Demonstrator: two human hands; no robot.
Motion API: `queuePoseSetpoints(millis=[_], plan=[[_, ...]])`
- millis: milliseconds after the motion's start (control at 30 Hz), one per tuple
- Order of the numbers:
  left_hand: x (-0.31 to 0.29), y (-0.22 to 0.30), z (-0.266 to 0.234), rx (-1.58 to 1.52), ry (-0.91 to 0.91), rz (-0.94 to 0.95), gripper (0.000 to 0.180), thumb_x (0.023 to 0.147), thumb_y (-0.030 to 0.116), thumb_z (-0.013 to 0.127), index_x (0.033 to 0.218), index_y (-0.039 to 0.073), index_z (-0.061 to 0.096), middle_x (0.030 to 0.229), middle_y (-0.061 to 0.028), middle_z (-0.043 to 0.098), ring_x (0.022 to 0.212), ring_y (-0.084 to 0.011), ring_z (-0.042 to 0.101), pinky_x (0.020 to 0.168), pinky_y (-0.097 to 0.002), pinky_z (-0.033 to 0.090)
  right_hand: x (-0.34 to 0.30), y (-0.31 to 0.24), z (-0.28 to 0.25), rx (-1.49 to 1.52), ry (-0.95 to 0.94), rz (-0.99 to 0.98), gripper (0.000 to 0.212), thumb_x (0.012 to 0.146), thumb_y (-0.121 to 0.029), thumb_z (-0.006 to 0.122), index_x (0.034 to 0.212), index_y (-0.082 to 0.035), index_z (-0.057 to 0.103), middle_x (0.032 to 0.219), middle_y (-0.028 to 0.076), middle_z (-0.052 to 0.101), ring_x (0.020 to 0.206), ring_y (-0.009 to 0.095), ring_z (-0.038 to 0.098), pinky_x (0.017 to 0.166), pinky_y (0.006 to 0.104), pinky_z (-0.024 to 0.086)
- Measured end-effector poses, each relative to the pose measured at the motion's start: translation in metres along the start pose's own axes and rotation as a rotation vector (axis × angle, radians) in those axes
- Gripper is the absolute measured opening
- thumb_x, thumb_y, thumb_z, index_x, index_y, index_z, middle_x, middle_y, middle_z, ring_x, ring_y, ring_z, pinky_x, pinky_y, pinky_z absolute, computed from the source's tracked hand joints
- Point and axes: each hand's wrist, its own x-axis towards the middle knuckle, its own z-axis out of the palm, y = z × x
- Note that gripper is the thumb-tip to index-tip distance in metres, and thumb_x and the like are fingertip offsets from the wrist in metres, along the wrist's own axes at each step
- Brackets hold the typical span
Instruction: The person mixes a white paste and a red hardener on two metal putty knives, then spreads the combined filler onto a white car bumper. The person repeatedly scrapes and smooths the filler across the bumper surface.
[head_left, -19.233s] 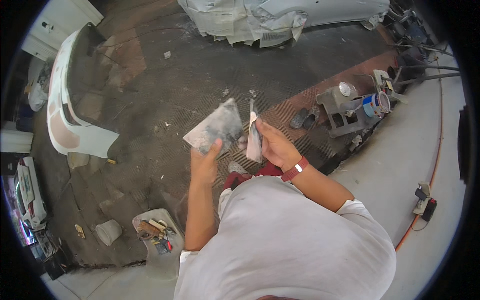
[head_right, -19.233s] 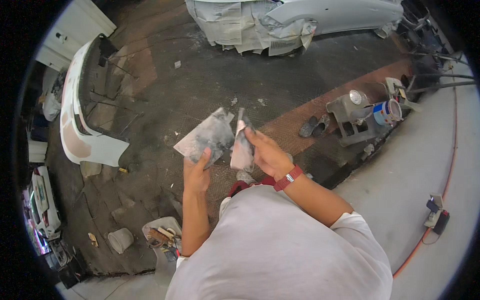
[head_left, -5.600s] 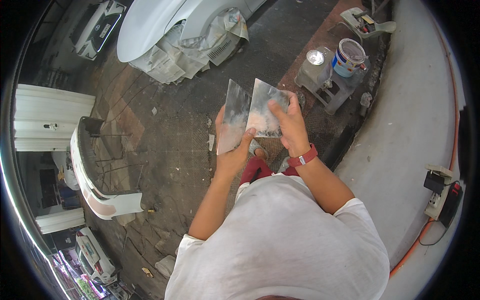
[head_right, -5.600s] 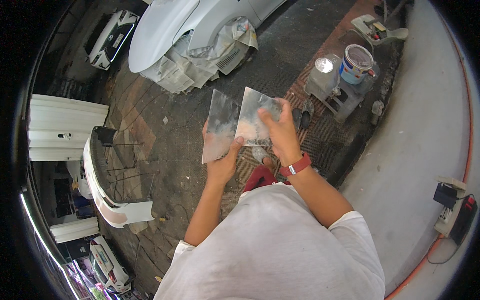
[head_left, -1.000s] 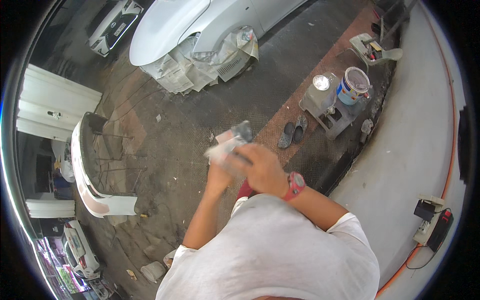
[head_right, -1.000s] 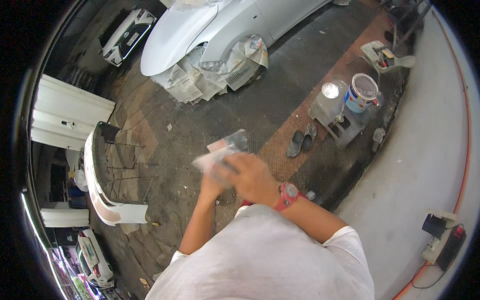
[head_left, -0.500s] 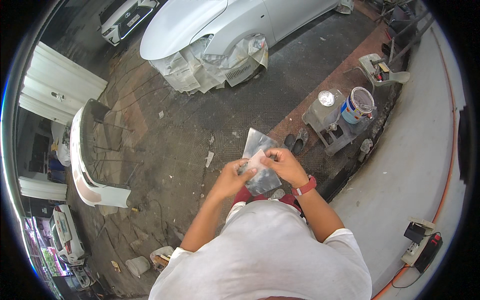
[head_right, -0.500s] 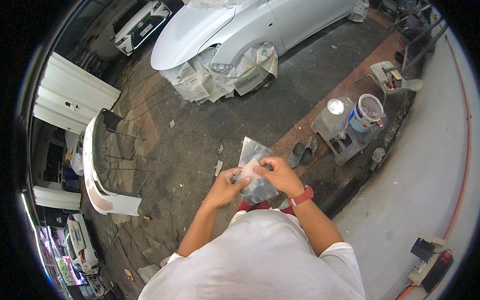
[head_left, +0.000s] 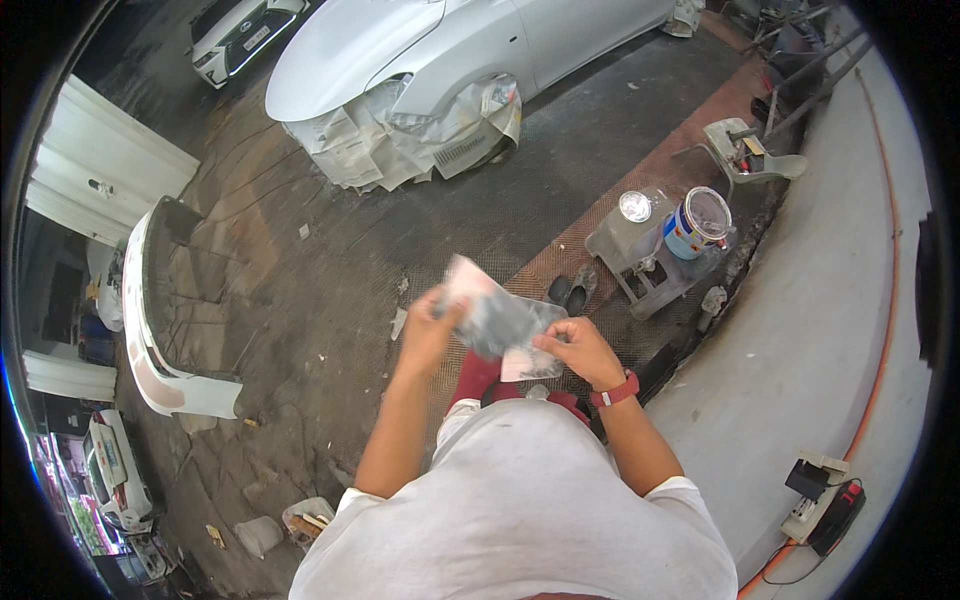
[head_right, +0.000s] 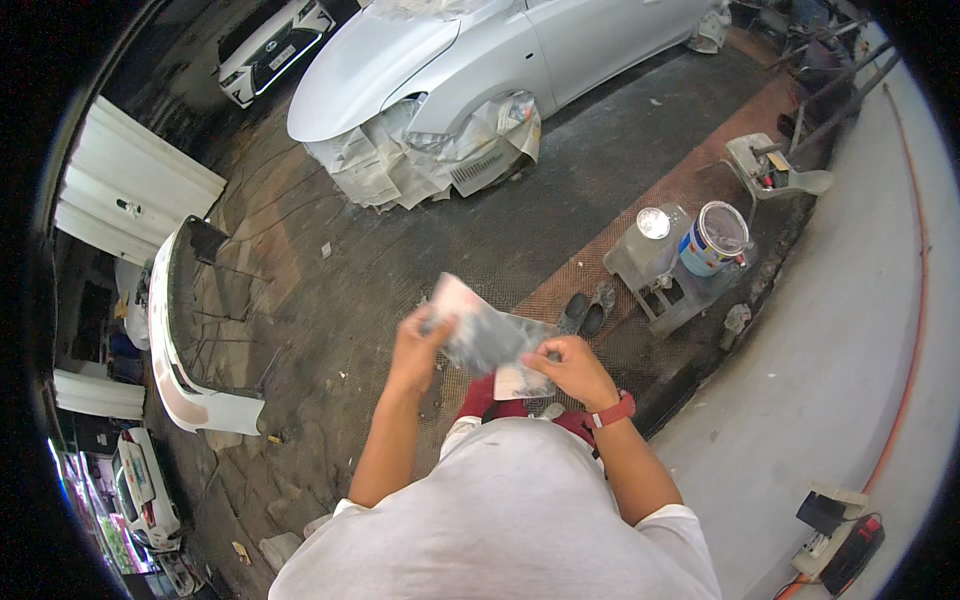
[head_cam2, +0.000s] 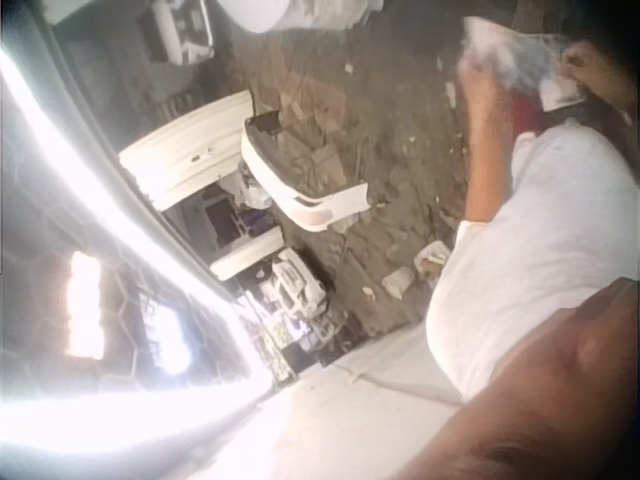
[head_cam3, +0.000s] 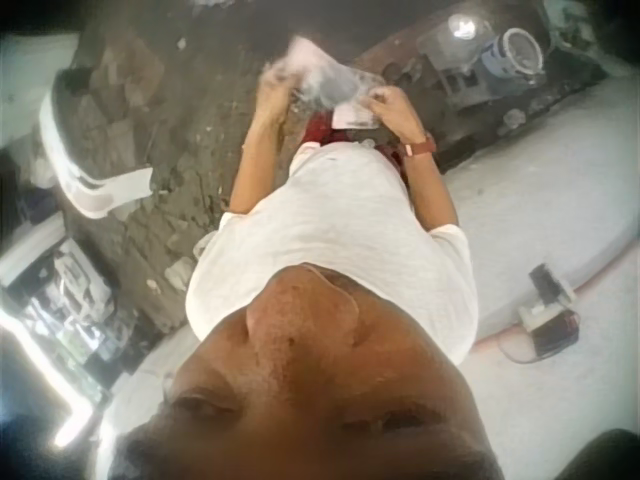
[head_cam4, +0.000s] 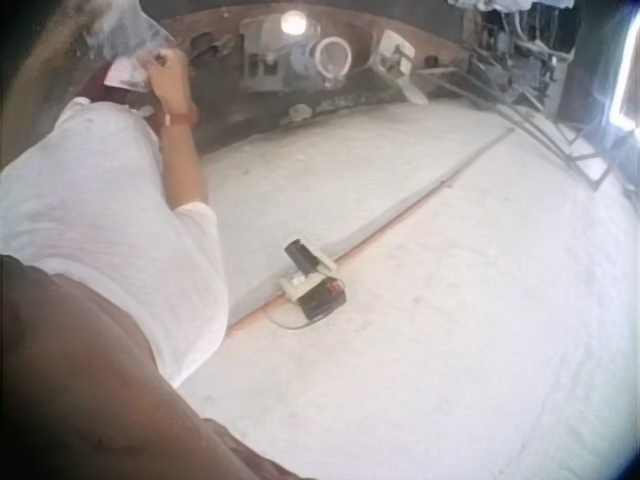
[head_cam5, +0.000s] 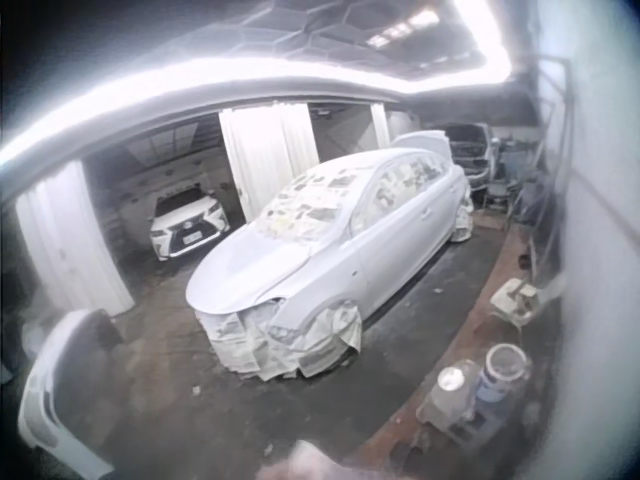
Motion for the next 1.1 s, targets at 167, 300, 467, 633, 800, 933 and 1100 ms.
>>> queuePoseSetpoints(millis=[167, 300, 467, 633, 800, 933, 1100], plan=[[0.055, -0.005, -0.013, -0.238, 0.128, -0.04, 0.048, 0.101, 0.027, 0.074, 0.137, -0.003, 0.06, 0.121, -0.0114, 0.072, 0.108, -0.0168, 0.068, 0.097, -0.0355, 0.053, 0.027, 0.038, -0.002, 0.484, 0.509, -0.241, 0.036, 0.096, -0.01, 0.074, 0.128, -0.001, 0.062, 0.122, 0.006, 0.069, 0.106, 0.014, 0.065, 0.095, 0.0309, 0.053], [0.092, -0.021, 0.019, -0.367, -0.117, -0.182, 0.049, 0.104, 0.028, 0.07, 0.141, 0.0, 0.058, 0.126, -0.0099, 0.071, 0.112, -0.017, 0.067, 0.101, -0.0381, 0.052, 0.051, 0.028, -0.017, 0.846, 0.547, -0.154, 0.042, 0.097, -0.005, 0.074, 0.134, 0.0, 0.054, 0.123, 0.009, 0.068, 0.108, 0.017, 0.067, 0.096, 0.0333, 0.056], [0.129, -0.038, 0.084, -0.404, -0.424, -0.208, 0.052, 0.108, 0.032, 0.062, 0.149, 0.002, 0.052, 0.135, -0.0107, 0.067, 0.121, -0.0188, 0.064, 0.106, -0.0359, 0.05, 0.089, 0.015, -0.034, 0.95, 0.816, -0.101, 0.038, 0.099, -0.009, 0.074, 0.131, 0.0, 0.056, 0.122, 0.01, 0.069, 0.107, 0.016, 0.067, 0.096, 0.0332, 0.056], [0.176, -0.05, 0.1, -0.164, -0.688, -0.135, 0.06, 0.11, 0.04, 0.056, 0.153, -0.002, 0.049, 0.143, -0.0167, 0.064, 0.133, -0.0254, 0.058, 0.115, -0.0372, 0.042, 0.135, -0.009, -0.043, 0.537, 0.701, -0.067, 0.038, 0.099, -0.011, 0.076, 0.13, 0.001, 0.057, 0.116, 0.007, 0.07, 0.099, 0.013, 0.065, 0.088, 0.0292, 0.054], [0.241, 0.0, 0.058, -0.243, -0.595, -0.135, 0.038, 0.105, 0.021, 0.066, 0.137, 0.0, 0.064, 0.125, -0.0085, 0.073, 0.115, -0.015, 0.066, 0.102, -0.0333, 0.052, 0.195, -0.006, -0.117, 0.477, 1.001, -0.062, 0.039, 0.099, -0.011, 0.075, 0.132, 0.0, 0.058, 0.12, 0.007, 0.07, 0.102, 0.015, 0.067, 0.092, 0.0317, 0.054], [0.286, 0.012, 0.032, -0.513, -0.457, -0.239, 0.036, 0.098, 0.011, 0.074, 0.131, 0.0, 0.066, 0.121, -0.0079, 0.074, 0.108, -0.0161, 0.07, 0.097, -0.0361, 0.055, 0.211, -0.047, -0.116, 0.681, 0.608, 0.038, 0.038, 0.097, -0.011, 0.076, 0.131, 0.0, 0.061, 0.118, 0.005, 0.072, 0.099, 0.015, 0.068, 0.092, 0.0325, 0.055], [0.312, 0.021, 0.028, -0.019, 0.076, -0.017, 0.037, 0.101, 0.019, 0.072, 0.128, -0.006, 0.064, 0.117, -0.0137, 0.074, 0.107, -0.0209, 0.071, 0.092, -0.0367, 0.055, 0.233, -0.103, -0.099, -0.577, 0.35, -0.255, 0.04, 0.094, -0.01, 0.071, 0.133, -0.005, 0.068, 0.105, 0.012, 0.074, 0.093, 0.031, 0.071, 0.085, 0.0417, 0.057]])
